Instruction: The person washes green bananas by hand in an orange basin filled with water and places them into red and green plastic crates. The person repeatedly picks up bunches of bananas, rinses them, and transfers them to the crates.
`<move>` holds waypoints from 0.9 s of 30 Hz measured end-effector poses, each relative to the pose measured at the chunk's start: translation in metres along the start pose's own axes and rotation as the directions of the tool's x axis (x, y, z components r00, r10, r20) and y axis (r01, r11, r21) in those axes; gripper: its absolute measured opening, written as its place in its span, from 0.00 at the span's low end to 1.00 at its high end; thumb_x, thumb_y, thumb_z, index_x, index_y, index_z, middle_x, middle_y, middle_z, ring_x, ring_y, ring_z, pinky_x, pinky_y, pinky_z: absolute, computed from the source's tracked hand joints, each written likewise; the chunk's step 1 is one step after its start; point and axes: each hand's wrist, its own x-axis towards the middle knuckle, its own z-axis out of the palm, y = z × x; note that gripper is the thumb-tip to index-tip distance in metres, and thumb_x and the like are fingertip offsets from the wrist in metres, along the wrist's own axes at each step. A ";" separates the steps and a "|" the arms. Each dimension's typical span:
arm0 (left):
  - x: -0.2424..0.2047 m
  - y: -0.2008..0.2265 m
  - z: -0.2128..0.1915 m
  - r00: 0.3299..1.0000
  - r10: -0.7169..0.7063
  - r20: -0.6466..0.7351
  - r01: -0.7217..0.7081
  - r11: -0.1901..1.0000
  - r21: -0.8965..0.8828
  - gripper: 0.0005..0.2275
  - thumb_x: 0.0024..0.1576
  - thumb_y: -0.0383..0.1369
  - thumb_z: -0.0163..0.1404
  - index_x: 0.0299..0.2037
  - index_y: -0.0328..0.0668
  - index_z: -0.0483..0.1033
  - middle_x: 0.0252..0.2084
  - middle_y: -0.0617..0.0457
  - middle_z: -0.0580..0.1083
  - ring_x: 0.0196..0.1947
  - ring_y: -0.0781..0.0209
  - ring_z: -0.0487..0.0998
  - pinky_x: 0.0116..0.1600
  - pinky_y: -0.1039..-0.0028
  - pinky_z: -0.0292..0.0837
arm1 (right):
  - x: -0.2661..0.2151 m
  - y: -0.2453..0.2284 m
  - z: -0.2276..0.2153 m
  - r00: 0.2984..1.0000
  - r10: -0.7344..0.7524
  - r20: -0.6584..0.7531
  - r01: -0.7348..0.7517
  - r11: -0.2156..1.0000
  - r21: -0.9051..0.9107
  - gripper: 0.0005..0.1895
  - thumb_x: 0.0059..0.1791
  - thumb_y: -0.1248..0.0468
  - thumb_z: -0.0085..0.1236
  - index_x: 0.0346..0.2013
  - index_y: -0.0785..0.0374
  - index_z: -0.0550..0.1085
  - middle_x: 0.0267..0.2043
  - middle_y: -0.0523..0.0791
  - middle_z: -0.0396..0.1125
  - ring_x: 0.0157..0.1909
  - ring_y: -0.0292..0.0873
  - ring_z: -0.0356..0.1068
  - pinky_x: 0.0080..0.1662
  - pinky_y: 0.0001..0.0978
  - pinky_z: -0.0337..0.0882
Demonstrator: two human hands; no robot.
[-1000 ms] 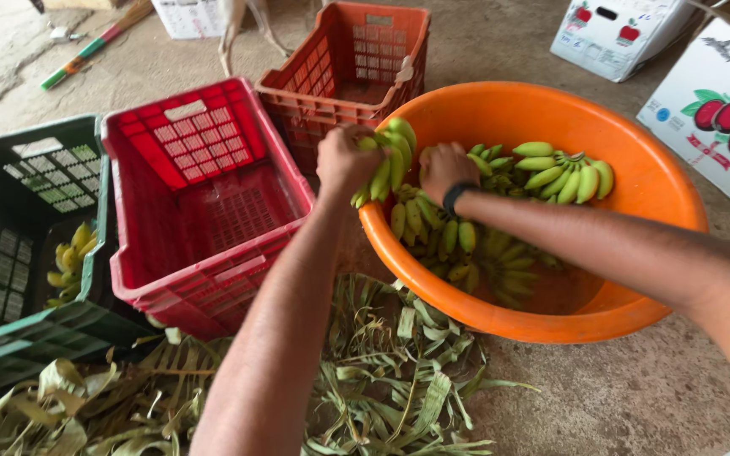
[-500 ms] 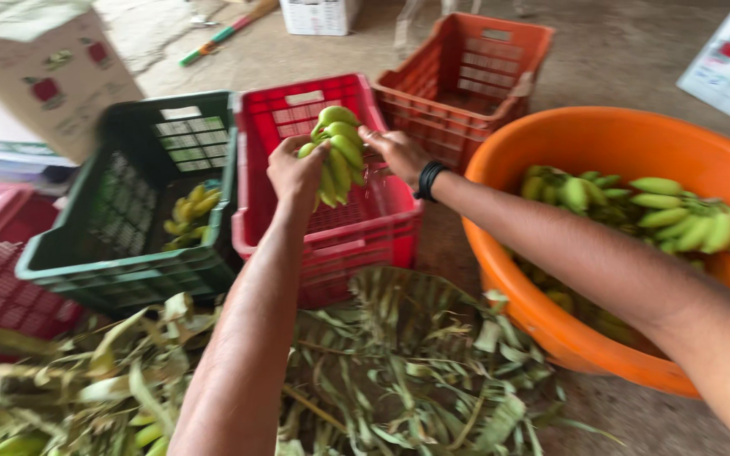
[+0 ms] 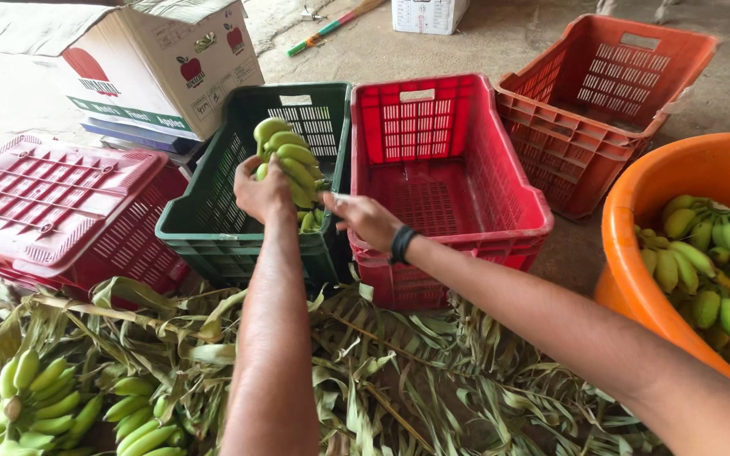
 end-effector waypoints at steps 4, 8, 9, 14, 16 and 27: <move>0.008 -0.032 0.002 0.980 -0.199 -0.015 0.199 0.979 0.034 0.14 0.49 0.35 0.65 0.44 0.41 0.80 0.40 0.50 0.79 0.39 0.58 0.82 0.48 0.68 0.78 | -0.028 -0.009 -0.004 0.998 0.041 0.045 -0.038 0.997 -0.068 0.33 0.58 0.46 0.39 0.69 0.68 0.66 0.56 0.55 0.67 0.51 0.40 0.69 0.51 0.30 0.74; -0.009 -0.051 0.015 0.987 -0.153 -0.050 0.158 0.981 0.116 0.11 0.50 0.28 0.58 0.43 0.41 0.82 0.39 0.50 0.82 0.40 0.57 0.85 0.51 0.68 0.79 | -0.065 -0.026 -0.025 0.997 0.006 0.075 0.001 0.996 -0.089 0.27 0.59 0.51 0.46 0.63 0.69 0.72 0.50 0.56 0.71 0.49 0.41 0.71 0.53 0.32 0.73; -0.015 -0.049 0.020 0.998 -0.052 0.022 0.049 0.993 0.112 0.11 0.51 0.28 0.57 0.44 0.40 0.81 0.39 0.50 0.82 0.40 0.56 0.84 0.50 0.67 0.78 | -0.075 -0.031 -0.031 0.995 -0.058 0.083 0.070 0.986 -0.152 0.24 0.59 0.52 0.47 0.60 0.68 0.73 0.54 0.49 0.76 0.56 0.42 0.76 0.57 0.31 0.74; -0.072 -0.019 0.048 0.916 0.092 0.392 -0.105 0.994 0.012 0.11 0.56 0.28 0.54 0.48 0.40 0.78 0.42 0.49 0.80 0.39 0.54 0.84 0.41 0.65 0.81 | -0.141 -0.056 -0.077 0.982 -0.184 0.052 0.177 0.776 -0.605 0.17 0.53 0.58 0.55 0.51 0.64 0.79 0.47 0.50 0.77 0.48 0.44 0.78 0.51 0.33 0.76; -0.099 -0.003 0.055 0.846 0.286 0.450 -0.339 0.940 0.039 0.10 0.56 0.28 0.57 0.47 0.37 0.79 0.40 0.45 0.80 0.38 0.51 0.82 0.45 0.63 0.78 | -0.171 -0.065 -0.105 0.983 -0.177 0.047 0.165 0.750 -0.641 0.15 0.51 0.60 0.57 0.49 0.64 0.80 0.45 0.50 0.78 0.46 0.44 0.78 0.50 0.35 0.76; -0.286 0.060 0.121 0.319 0.614 0.722 -0.420 0.774 -0.473 0.15 0.56 0.26 0.54 0.54 0.43 0.80 0.49 0.46 0.80 0.44 0.55 0.83 0.47 0.69 0.79 | -0.368 -0.068 -0.333 0.803 0.241 -0.545 -0.595 0.361 -0.718 0.20 0.53 0.47 0.53 0.32 0.57 0.84 0.27 0.46 0.78 0.31 0.45 0.78 0.42 0.39 0.76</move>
